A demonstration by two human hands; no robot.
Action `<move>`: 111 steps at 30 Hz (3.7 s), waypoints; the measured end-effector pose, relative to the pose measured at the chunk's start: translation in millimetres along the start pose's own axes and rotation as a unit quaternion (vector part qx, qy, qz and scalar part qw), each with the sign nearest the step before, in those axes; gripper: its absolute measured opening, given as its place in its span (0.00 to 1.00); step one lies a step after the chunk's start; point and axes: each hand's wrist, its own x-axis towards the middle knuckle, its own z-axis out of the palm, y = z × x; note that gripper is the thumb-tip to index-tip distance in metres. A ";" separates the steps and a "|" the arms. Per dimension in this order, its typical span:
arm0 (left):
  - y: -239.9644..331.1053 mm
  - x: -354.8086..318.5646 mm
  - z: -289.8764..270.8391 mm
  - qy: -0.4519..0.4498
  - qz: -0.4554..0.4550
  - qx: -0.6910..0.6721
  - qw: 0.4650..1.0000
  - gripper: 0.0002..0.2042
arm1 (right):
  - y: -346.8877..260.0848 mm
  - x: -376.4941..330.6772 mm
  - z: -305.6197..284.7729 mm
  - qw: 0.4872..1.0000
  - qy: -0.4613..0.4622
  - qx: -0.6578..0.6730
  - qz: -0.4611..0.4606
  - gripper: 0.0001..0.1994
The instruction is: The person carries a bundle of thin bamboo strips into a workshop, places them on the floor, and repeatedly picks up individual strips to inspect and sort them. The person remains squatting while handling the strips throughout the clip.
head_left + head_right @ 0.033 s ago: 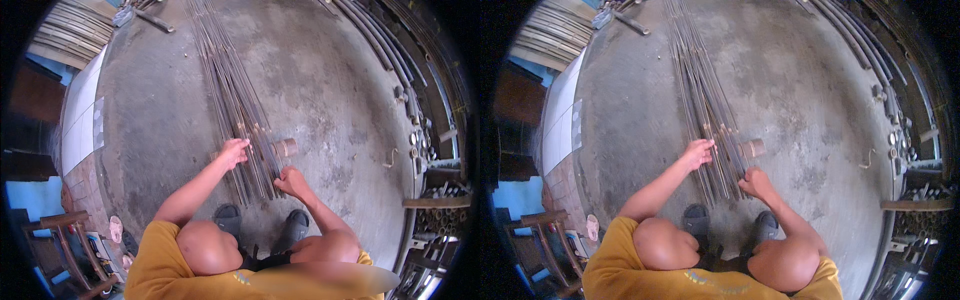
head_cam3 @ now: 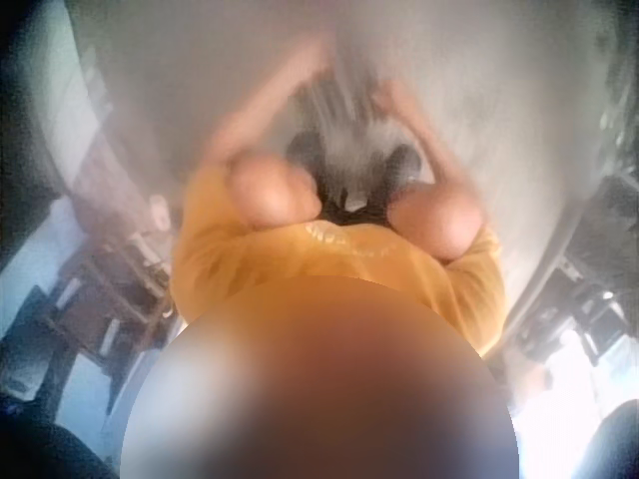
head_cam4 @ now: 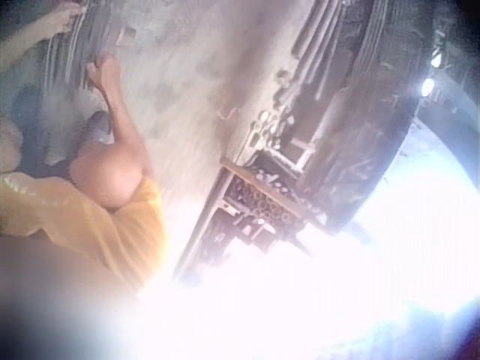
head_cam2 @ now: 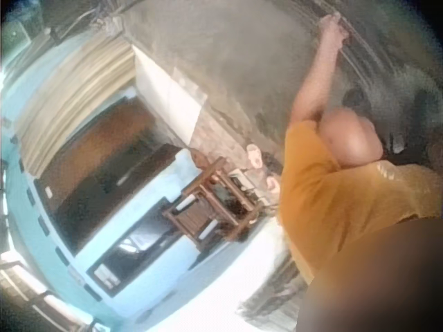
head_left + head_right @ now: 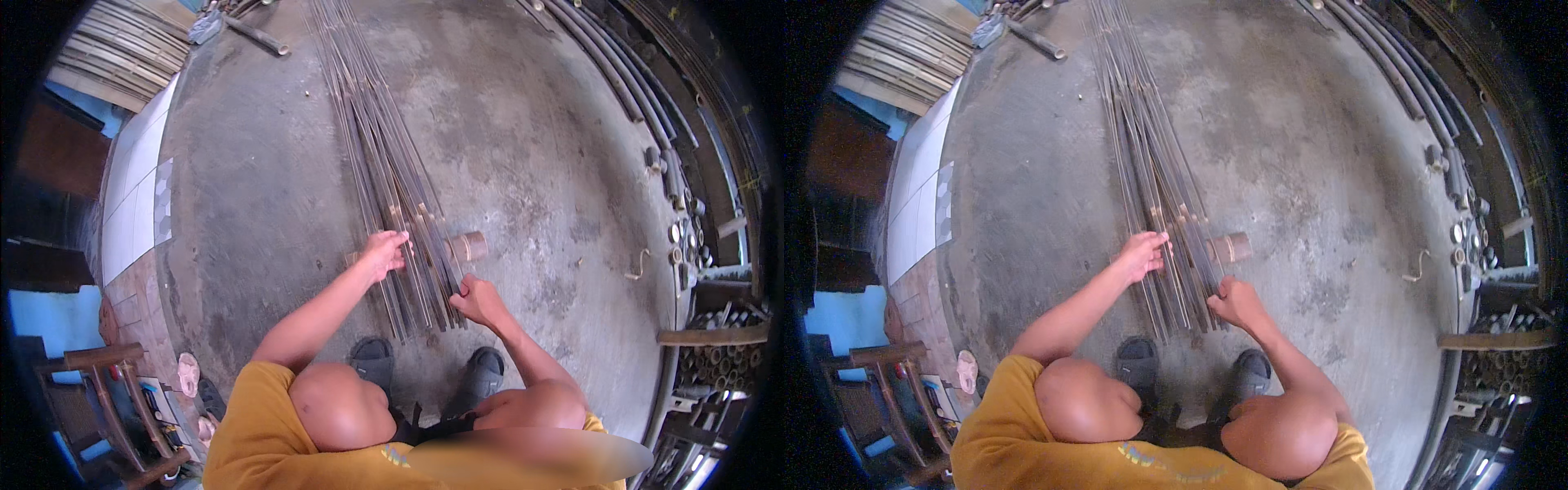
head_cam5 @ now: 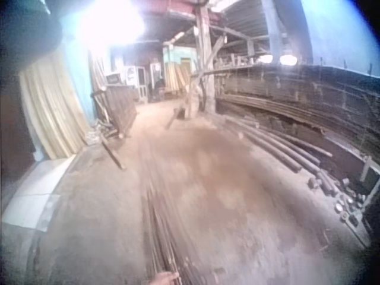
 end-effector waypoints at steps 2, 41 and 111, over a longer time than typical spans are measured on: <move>3.4 -7.2 11.3 0.020 0.002 -0.016 1.000 0.08 | -21.7 -2.3 -25.0 0.994 -0.025 0.086 0.068 0.15; -0.1 6.6 -20.1 -0.076 0.048 -0.024 0.996 0.09 | -57.8 -5.8 16.0 0.952 0.001 0.294 0.083 0.21; 33.8 -22.8 -53.5 -0.023 0.025 0.035 0.999 0.15 | -2.8 -23.6 12.1 0.995 -0.017 0.033 -0.091 0.10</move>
